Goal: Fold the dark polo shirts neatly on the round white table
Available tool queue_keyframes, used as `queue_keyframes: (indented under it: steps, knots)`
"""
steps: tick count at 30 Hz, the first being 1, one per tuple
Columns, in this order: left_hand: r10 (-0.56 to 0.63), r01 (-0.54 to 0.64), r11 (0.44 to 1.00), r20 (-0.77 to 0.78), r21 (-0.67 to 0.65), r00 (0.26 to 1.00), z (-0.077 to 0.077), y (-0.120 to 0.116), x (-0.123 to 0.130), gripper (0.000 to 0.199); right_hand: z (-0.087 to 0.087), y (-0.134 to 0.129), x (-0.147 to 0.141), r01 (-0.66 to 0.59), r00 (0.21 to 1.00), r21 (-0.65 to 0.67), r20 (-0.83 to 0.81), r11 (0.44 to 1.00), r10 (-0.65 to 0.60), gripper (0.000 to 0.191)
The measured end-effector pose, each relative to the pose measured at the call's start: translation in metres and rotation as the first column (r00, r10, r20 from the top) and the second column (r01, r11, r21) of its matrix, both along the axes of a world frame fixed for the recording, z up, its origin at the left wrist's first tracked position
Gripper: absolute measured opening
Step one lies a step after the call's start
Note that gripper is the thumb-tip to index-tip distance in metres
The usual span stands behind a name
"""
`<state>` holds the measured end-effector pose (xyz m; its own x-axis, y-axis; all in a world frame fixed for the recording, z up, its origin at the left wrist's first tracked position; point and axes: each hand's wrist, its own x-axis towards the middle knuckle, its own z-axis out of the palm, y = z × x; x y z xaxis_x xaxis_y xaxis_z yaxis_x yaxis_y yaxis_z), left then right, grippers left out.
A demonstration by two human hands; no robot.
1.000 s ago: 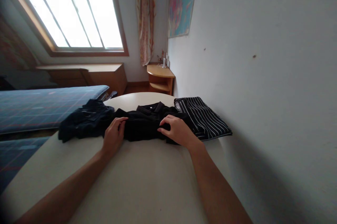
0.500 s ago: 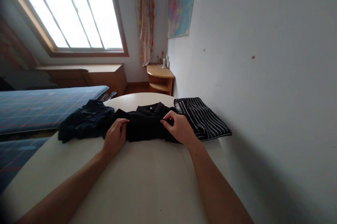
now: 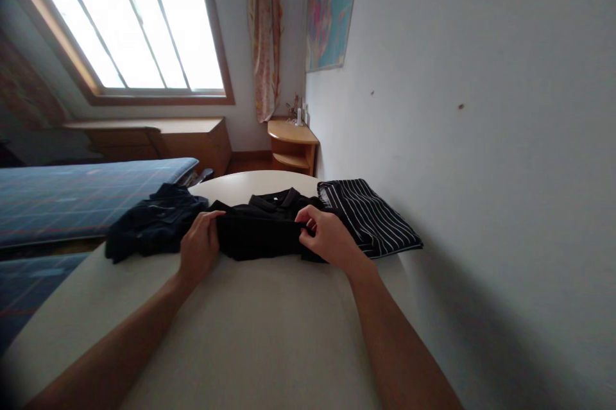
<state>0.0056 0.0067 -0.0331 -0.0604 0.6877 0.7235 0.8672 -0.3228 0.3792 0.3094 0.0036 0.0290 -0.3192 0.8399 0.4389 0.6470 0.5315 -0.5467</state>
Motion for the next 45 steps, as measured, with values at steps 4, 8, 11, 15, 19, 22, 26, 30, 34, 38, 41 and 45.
queue_keyframes:
  steps: [4,8,11,15,19,22,26,30,34,38,41,45]
  knots:
    - [0.073,-0.073,0.997,-0.020,-0.002,0.997,0.001,0.002,-0.007,0.029,-0.002,0.001,-0.001,0.023,0.998,0.021,0.055,1.000,-0.024,0.023]
    - [0.101,-0.102,0.994,-0.033,-0.049,0.994,-0.002,0.004,-0.009,0.029,-0.008,0.004,0.000,0.045,0.993,-0.008,0.109,0.999,-0.043,0.024]
    - [0.069,-0.070,0.998,-0.081,-0.007,0.994,-0.003,-0.001,-0.002,0.034,-0.012,0.005,-0.002,0.031,0.996,-0.048,0.081,0.998,-0.027,0.017]
    - [-0.152,0.160,0.987,-0.166,0.034,0.974,0.001,-0.020,0.023,0.042,-0.013,0.000,-0.013,-0.082,0.995,-0.132,-0.062,0.988,0.074,0.015]
    - [-0.391,0.392,0.919,-0.180,-0.032,0.902,0.004,-0.037,0.048,0.042,-0.010,-0.011,-0.028,-0.306,0.944,-0.193,-0.187,0.932,0.271,0.015]
    - [-0.502,0.499,0.865,-0.124,-0.058,0.856,0.000,-0.039,0.055,0.033,-0.007,-0.017,-0.034,-0.407,0.907,-0.235,-0.223,0.883,0.358,0.013]
    - [-0.548,0.544,0.835,-0.052,-0.079,0.835,-0.008,-0.033,0.053,0.019,-0.006,-0.016,-0.034,-0.420,0.904,-0.251,-0.203,0.872,0.377,0.010]
    - [-0.459,0.463,0.884,0.070,-0.065,0.886,-0.011,-0.031,0.050,0.007,-0.007,-0.013,-0.028,-0.367,0.930,-0.210,-0.072,0.906,0.360,0.023]
    - [-0.358,0.370,0.926,0.143,-0.072,0.923,-0.011,-0.030,0.048,0.008,-0.011,-0.013,-0.022,-0.251,0.952,-0.182,0.133,0.951,0.276,0.040]
    - [-0.298,0.312,0.946,0.153,-0.083,0.942,-0.013,-0.027,0.045,0.008,-0.012,-0.010,-0.020,-0.194,0.964,-0.182,0.145,0.964,0.222,0.035]
    - [-0.335,0.345,0.935,0.111,-0.079,0.936,-0.013,-0.026,0.044,0.008,-0.012,-0.006,-0.020,-0.135,0.987,-0.103,0.067,0.985,0.143,0.024]
    - [-0.446,0.444,0.891,0.009,-0.098,0.895,-0.013,-0.029,0.043,0.011,-0.011,-0.002,-0.020,-0.102,0.994,-0.052,-0.035,0.993,0.100,0.020]
